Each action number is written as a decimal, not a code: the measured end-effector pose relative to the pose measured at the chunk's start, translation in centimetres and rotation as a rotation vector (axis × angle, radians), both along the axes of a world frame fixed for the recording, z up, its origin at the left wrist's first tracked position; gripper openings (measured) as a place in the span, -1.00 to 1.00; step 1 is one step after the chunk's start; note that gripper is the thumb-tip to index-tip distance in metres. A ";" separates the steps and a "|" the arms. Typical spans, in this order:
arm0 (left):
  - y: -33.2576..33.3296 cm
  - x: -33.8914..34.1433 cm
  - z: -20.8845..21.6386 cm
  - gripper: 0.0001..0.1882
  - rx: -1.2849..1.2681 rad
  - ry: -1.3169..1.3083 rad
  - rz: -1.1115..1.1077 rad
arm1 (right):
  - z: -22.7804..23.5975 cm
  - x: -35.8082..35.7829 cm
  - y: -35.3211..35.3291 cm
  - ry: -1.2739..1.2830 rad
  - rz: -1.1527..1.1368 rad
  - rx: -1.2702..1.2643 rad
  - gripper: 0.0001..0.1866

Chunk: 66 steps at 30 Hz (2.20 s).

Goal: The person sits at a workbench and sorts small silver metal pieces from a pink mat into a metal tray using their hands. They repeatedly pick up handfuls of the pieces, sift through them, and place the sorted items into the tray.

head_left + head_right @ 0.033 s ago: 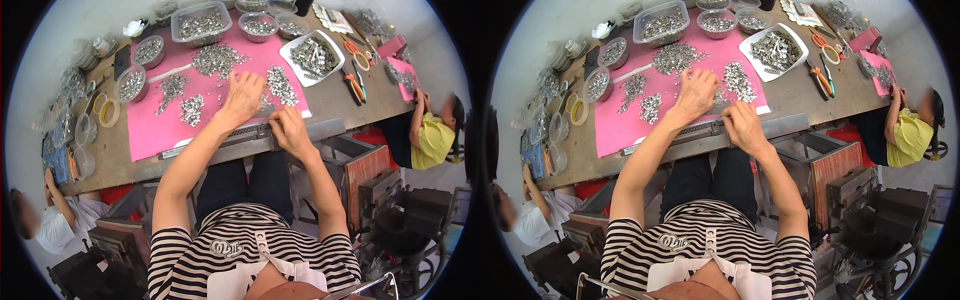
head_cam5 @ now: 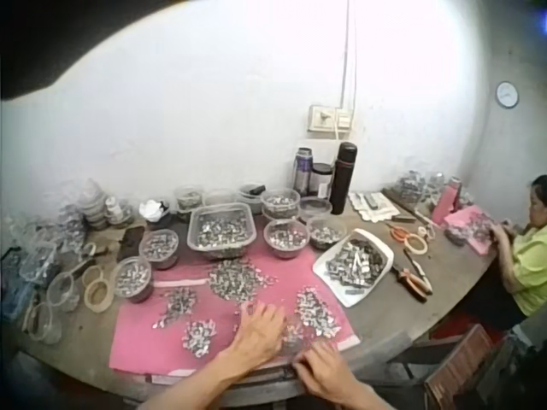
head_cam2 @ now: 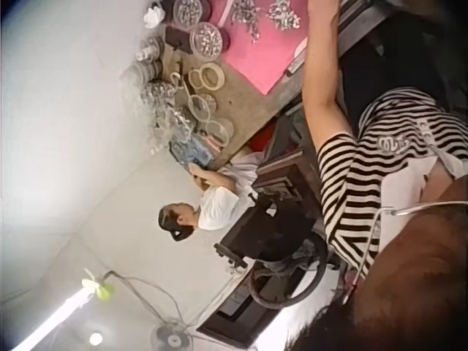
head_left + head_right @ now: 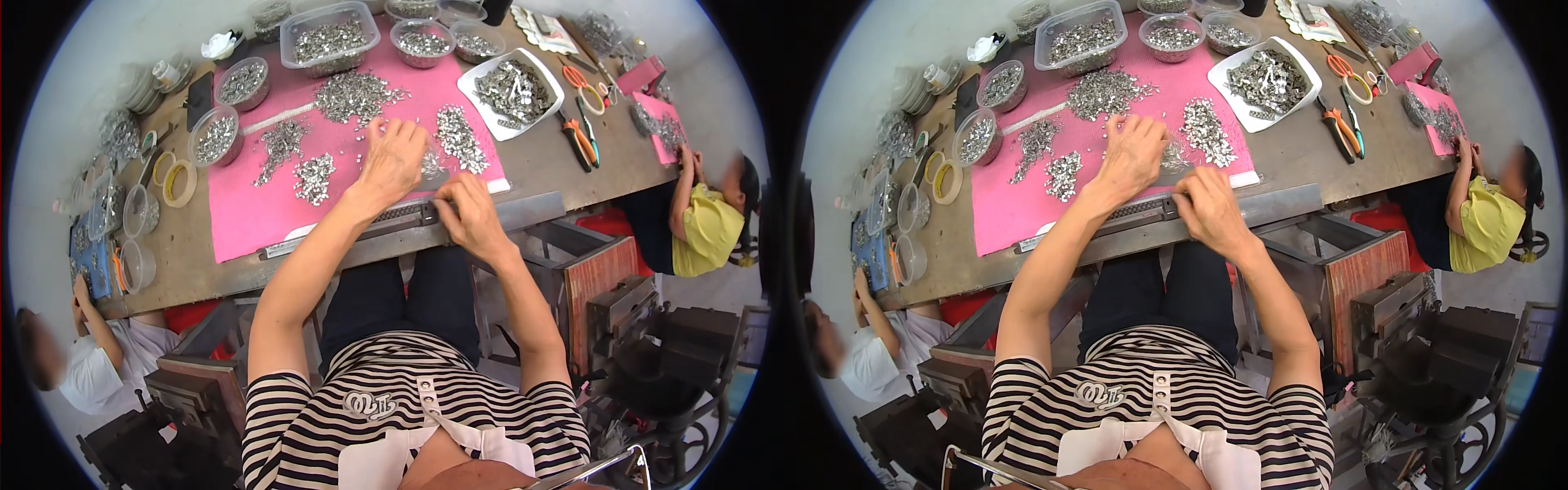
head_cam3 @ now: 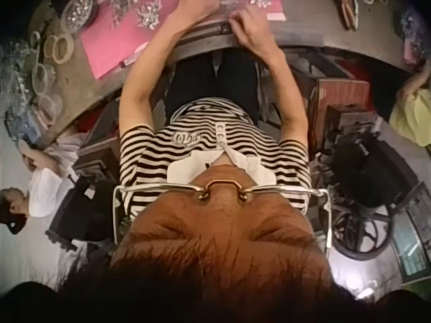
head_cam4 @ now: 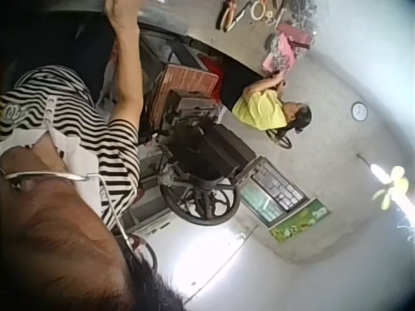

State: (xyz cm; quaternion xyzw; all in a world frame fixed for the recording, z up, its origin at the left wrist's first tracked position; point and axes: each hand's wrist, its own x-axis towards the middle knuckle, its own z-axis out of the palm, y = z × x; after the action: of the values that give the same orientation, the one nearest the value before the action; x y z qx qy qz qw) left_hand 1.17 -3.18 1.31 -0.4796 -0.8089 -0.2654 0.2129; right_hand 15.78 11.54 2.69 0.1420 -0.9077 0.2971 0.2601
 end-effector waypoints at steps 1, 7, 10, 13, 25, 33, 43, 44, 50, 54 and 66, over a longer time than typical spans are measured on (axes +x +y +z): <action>-1.2 0.6 0.4 -0.92 -0.011 -0.018 0.004 | -0.1 0.1 -0.7 0.003 0.016 0.006 -0.82; -6.7 3.7 0.6 -0.92 -0.089 -0.153 0.045 | -0.9 -0.5 -2.7 0.035 0.076 0.097 -0.82; -7.4 3.9 -0.2 -0.93 -0.102 -0.166 0.047 | -0.7 -0.4 -2.6 0.035 0.118 0.149 -0.78; -7.8 4.0 0.4 -0.94 -0.092 -0.179 0.041 | -0.7 -0.4 -2.3 0.016 0.127 0.116 -0.80; -7.5 4.6 0.2 -0.91 -0.039 -0.191 0.042 | -2.2 -5.1 3.0 0.059 -0.285 0.214 -0.91; -8.0 7.1 0.3 -0.91 0.087 -0.286 -0.039 | -2.0 -5.2 3.4 0.032 -0.192 0.236 -0.88; -8.0 7.7 0.3 -0.87 0.087 -0.253 -0.060 | -0.7 -0.4 -3.2 0.008 0.054 0.051 -0.82; -8.0 7.7 0.0 -0.87 0.103 -0.265 -0.067 | -0.7 -0.3 -3.5 0.015 0.049 0.064 -0.83; -8.5 8.1 -0.7 -0.89 0.198 -0.401 -0.007 | -1.0 -0.2 -3.7 0.028 0.066 0.095 -0.82; -7.8 8.3 -0.8 -0.85 0.182 -0.350 0.052 | -1.4 0.2 -2.8 -0.001 0.021 -0.120 -0.83; -8.6 9.2 0.3 -0.58 0.154 -0.224 0.146 | -3.1 1.2 -1.8 0.039 -0.196 -0.310 -0.82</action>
State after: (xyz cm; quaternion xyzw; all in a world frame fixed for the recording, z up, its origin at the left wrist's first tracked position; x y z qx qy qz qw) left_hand 10.36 -11.77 1.65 -0.3689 -0.8376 -0.3623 0.1762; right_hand 16.96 9.71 -0.43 0.0170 -0.8553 0.4040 0.3241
